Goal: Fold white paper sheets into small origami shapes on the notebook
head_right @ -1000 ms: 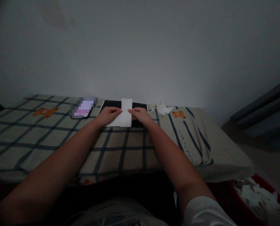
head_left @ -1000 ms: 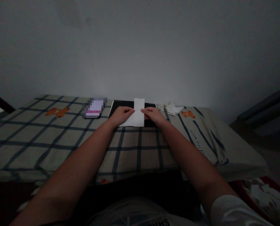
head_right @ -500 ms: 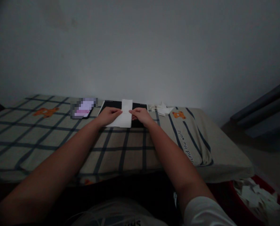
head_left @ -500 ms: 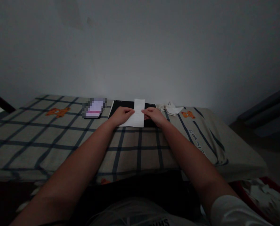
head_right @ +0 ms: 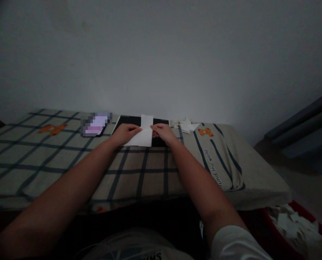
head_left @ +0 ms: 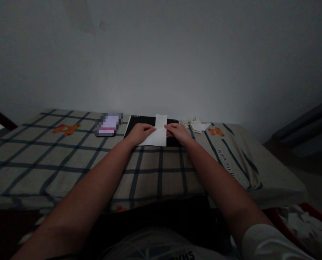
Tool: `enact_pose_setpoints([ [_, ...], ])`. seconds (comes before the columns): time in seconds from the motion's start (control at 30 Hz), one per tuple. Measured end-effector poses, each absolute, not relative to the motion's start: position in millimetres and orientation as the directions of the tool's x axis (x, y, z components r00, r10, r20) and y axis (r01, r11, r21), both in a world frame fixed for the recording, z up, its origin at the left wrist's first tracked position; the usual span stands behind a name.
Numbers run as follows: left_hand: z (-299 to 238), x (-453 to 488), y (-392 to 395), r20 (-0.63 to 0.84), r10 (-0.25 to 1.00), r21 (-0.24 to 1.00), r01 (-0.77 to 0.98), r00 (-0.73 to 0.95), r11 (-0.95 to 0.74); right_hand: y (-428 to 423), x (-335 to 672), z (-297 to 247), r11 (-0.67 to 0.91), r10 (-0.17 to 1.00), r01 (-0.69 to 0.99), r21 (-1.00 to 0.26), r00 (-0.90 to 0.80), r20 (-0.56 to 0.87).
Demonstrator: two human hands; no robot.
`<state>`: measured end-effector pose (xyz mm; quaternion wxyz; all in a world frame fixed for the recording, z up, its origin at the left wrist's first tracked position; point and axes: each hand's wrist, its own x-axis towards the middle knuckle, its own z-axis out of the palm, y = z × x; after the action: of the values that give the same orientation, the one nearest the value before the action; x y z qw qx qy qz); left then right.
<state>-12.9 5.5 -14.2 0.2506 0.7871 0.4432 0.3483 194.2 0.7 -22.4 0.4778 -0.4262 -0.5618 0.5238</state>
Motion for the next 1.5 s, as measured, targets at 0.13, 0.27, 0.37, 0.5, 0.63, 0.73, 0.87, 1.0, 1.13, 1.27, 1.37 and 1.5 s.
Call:
enact_pose_setpoints([
  [0.13, -14.3, -12.4, 4.0, 0.321, 0.873, 0.697, 0.532, 0.368, -0.481, 4.2, 195.3, -23.9, 0.114, 0.982, -0.058, -0.992, -0.143, 0.121],
  [0.27, -15.1, -10.8, 1.1, 0.333, 0.879, 0.71, 0.523, 0.341, -0.472, 2.4, 194.5, -20.8, 0.151, 0.982, 0.005, -0.989, -0.117, 0.149],
  [0.37, -15.0, -10.2, 0.2, 0.344, 0.887, 0.741, 0.491, 0.308, -0.458, -1.1, 192.7, -18.5, 0.172, 0.981, 0.048, -0.984, -0.103, 0.167],
  [0.5, -13.2, -10.7, 1.1, 0.344, 0.891, 0.755, 0.476, 0.297, -0.45, -3.0, 191.0, -18.4, 0.191, 0.974, 0.054, -0.98, -0.133, 0.182],
  [0.63, -11.7, -12.3, 1.2, 0.32, 0.889, 0.765, 0.464, 0.327, -0.446, -1.2, 191.1, -19.9, 0.163, 0.976, -0.012, -0.987, -0.146, 0.163],
  [0.73, -11.9, -13.3, 0.7, 0.296, 0.878, 0.765, 0.458, 0.375, -0.453, 0.5, 191.8, -20.5, 0.15, 0.977, -0.076, -0.986, -0.14, 0.16],
  [0.87, -13.2, -13.9, 0.8, 0.285, 0.87, 0.756, 0.464, 0.401, -0.462, -0.4, 192.1, -19.2, 0.157, 0.98, -0.068, -0.985, -0.116, 0.164],
  [1.0, -13.2, -14.2, 1.1, 0.282, 0.869, 0.758, 0.461, 0.406, -0.461, -2.8, 191.5, -17.5, 0.13, 0.983, -0.088, -0.988, -0.121, 0.14],
  [1.13, -12.1, -13.9, 0.5, 0.27, 0.867, 0.754, 0.467, 0.419, -0.461, -3.9, 191.0, -15.6, 0.109, 0.985, -0.099, -0.989, -0.125, 0.121],
  [1.27, -10.8, -12.9, -0.9, 0.266, 0.864, 0.756, 0.464, 0.427, -0.461, -3.8, 190.3, -15.0, 0.16, 0.983, -0.076, -0.984, -0.08, 0.166],
  [1.37, -10.1, -12.4, -1.9, 0.264, 0.867, 0.764, 0.457, 0.423, -0.455, -2.3, 190.1, -17.0, 0.201, 0.975, -0.062, -0.978, -0.088, 0.206],
  [1.5, -9.6, -12.6, -2.4, 0.278, 0.867, 0.762, 0.455, 0.414, -0.462, 0.1, 191.5, -20.5, 0.195, 0.975, -0.03, -0.98, -0.106, 0.197],
])
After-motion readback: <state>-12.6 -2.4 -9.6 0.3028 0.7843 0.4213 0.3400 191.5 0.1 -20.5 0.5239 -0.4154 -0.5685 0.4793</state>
